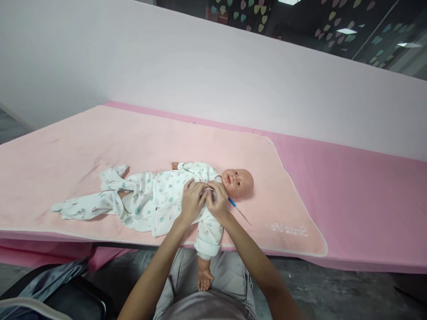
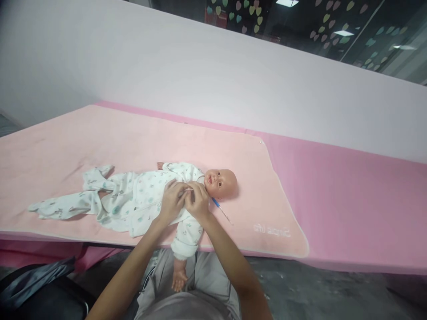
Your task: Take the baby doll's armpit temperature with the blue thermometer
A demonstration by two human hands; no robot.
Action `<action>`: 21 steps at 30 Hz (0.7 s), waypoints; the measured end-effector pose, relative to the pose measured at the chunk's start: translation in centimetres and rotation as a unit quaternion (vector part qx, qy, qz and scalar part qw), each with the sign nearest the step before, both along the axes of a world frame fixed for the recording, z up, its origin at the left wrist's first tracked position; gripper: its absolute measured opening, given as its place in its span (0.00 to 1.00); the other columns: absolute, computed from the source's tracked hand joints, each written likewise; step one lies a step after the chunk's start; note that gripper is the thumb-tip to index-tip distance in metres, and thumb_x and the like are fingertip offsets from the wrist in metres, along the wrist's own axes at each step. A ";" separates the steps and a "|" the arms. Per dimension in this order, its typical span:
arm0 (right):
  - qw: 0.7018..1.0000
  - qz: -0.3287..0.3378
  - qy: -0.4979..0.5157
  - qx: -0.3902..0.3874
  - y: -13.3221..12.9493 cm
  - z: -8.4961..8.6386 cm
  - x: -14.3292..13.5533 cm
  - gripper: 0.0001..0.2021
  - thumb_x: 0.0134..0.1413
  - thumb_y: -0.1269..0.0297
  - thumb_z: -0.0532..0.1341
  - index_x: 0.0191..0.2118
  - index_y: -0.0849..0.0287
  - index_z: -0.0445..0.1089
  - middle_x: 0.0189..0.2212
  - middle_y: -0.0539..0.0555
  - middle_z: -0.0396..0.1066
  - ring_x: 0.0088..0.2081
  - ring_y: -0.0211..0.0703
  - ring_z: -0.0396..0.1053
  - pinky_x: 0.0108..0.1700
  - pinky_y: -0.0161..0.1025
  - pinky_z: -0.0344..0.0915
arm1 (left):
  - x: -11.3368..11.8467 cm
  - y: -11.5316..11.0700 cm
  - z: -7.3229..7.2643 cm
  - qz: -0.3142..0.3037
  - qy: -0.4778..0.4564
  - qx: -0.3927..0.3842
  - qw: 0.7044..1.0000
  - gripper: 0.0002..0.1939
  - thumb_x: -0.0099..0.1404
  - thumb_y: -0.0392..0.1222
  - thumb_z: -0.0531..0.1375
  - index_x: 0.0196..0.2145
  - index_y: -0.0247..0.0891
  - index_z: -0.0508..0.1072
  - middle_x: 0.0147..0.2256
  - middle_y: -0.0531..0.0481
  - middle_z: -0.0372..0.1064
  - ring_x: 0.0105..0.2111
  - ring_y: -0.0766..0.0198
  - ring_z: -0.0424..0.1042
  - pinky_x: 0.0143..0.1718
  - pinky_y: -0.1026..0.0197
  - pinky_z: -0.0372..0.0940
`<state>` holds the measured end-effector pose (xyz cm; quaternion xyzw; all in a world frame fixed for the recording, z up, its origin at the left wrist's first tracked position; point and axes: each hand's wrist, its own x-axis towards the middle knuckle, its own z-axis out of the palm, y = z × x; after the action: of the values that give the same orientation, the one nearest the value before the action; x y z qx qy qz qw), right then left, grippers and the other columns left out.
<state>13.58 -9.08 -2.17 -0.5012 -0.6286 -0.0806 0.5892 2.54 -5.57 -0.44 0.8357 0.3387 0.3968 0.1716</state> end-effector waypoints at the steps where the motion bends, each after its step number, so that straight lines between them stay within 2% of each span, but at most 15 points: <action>1: 1.000 0.006 0.003 0.003 0.0 0.0 0.0 0.13 0.53 0.73 0.51 0.43 0.58 0.66 0.37 0.57 0.71 0.41 0.43 0.69 0.44 0.43 0.69 | 0.0 0.1 0.0 0.000 -0.004 -0.013 1.000 0.11 0.67 0.43 0.47 0.35 0.41 0.68 0.34 0.51 0.71 0.38 0.60 0.68 0.57 0.49 0.50; 6: 1.000 0.026 -0.010 -0.012 0.1 0.0 0.1 0.17 0.49 0.75 0.50 0.45 0.59 0.66 0.40 0.58 0.70 0.45 0.44 0.68 0.49 0.44 0.68 | -0.2 0.8 0.1 -0.014 -0.026 -0.069 0.997 0.13 0.67 0.45 0.48 0.34 0.40 0.71 0.35 0.50 0.74 0.39 0.60 0.70 0.56 0.50 0.52; 11: 0.999 0.024 -0.024 -0.029 0.1 -0.2 0.1 0.18 0.49 0.76 0.49 0.45 0.59 0.65 0.42 0.58 0.69 0.47 0.44 0.67 0.50 0.45 0.67 | -0.4 1.4 0.1 -0.023 -0.029 -0.094 0.995 0.16 0.67 0.44 0.47 0.35 0.40 0.73 0.37 0.49 0.75 0.39 0.60 0.70 0.55 0.51 0.52; 21: 0.999 0.032 -0.017 -0.013 0.1 0.0 0.2 0.12 0.54 0.72 0.51 0.44 0.59 0.63 0.40 0.59 0.69 0.46 0.43 0.67 0.49 0.44 0.68 | 0.1 1.0 1.1 -0.015 -0.011 -0.103 0.994 0.17 0.67 0.44 0.46 0.30 0.39 0.72 0.30 0.49 0.73 0.35 0.59 0.69 0.52 0.51 0.55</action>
<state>13.79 -8.95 -2.19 -0.4868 -0.6550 -0.0622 0.5746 2.63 -4.53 0.67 0.8142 0.3634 0.3659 0.2667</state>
